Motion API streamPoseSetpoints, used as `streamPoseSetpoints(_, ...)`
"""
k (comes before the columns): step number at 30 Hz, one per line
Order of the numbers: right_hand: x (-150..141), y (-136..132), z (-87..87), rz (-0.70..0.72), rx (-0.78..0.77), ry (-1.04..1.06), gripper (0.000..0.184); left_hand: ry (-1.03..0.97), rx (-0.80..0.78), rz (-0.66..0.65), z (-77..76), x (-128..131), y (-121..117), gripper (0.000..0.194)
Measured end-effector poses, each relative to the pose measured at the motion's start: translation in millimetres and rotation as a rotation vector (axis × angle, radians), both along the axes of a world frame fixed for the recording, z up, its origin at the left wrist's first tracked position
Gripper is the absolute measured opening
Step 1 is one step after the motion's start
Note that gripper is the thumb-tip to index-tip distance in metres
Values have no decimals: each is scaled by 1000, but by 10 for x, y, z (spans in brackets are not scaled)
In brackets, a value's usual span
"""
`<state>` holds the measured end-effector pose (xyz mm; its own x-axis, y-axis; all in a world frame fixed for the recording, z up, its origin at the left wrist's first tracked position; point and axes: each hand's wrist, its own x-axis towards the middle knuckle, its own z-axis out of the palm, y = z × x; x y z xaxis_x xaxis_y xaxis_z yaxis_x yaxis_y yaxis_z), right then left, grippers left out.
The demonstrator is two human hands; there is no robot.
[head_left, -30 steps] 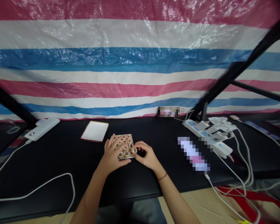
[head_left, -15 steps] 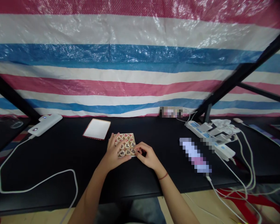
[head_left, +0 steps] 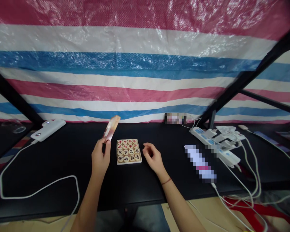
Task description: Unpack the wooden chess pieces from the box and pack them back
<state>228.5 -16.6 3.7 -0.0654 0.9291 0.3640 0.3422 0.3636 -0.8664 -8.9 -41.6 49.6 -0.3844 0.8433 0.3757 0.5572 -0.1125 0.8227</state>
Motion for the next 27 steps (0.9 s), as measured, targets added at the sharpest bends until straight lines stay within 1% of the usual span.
streamPoseSetpoints(2,-21,0,53,26,37,16,32,-356,4,-113,108,133,-109,40)
streamPoseSetpoints(4,-68,-7,128,85,16,84,42,-697,-12,-266,138,269,-190,44)
streamPoseSetpoints(5,-100,-10,167,113,-23,127,44,-827,-36,-325,128,326,-216,46)
streamPoseSetpoints(7,-165,-9,227,127,-132,205,48,-984,-98,-391,73,402,-243,48)
streamPoseSetpoints(9,-214,9,249,72,-230,255,54,-1005,-172,-391,1,413,-243,51)
streamPoseSetpoints(10,-229,22,244,32,-263,264,58,-952,-218,-361,-32,397,-237,53)
streamPoseSetpoints(12,-243,51,214,-41,-303,235,60,-721,-304,-268,-86,342,-220,52)
streamPoseSetpoints(15,-258,67,164,-111,-304,76,47,-280,-357,-164,-137,261,-197,40)
streamPoseSetpoints(17,-281,48,159,-150,-282,-56,40,-69,-347,-127,-166,235,-189,36)
streamPoseSetpoints(19,-310,11,175,-179,-270,-193,34,58,-343,-100,-196,226,-190,35)
streamPoseSetpoints(21,-333,-35,195,-192,-264,-323,32,134,-371,-90,-224,221,-203,34)
streamPoseSetpoints(24,-335,-111,199,-197,-254,-491,32,244,-431,-95,-256,207,-243,31)
streamPoseSetpoints(27,-317,-199,156,-199,-222,-628,34,358,-422,-101,-287,193,-295,26)
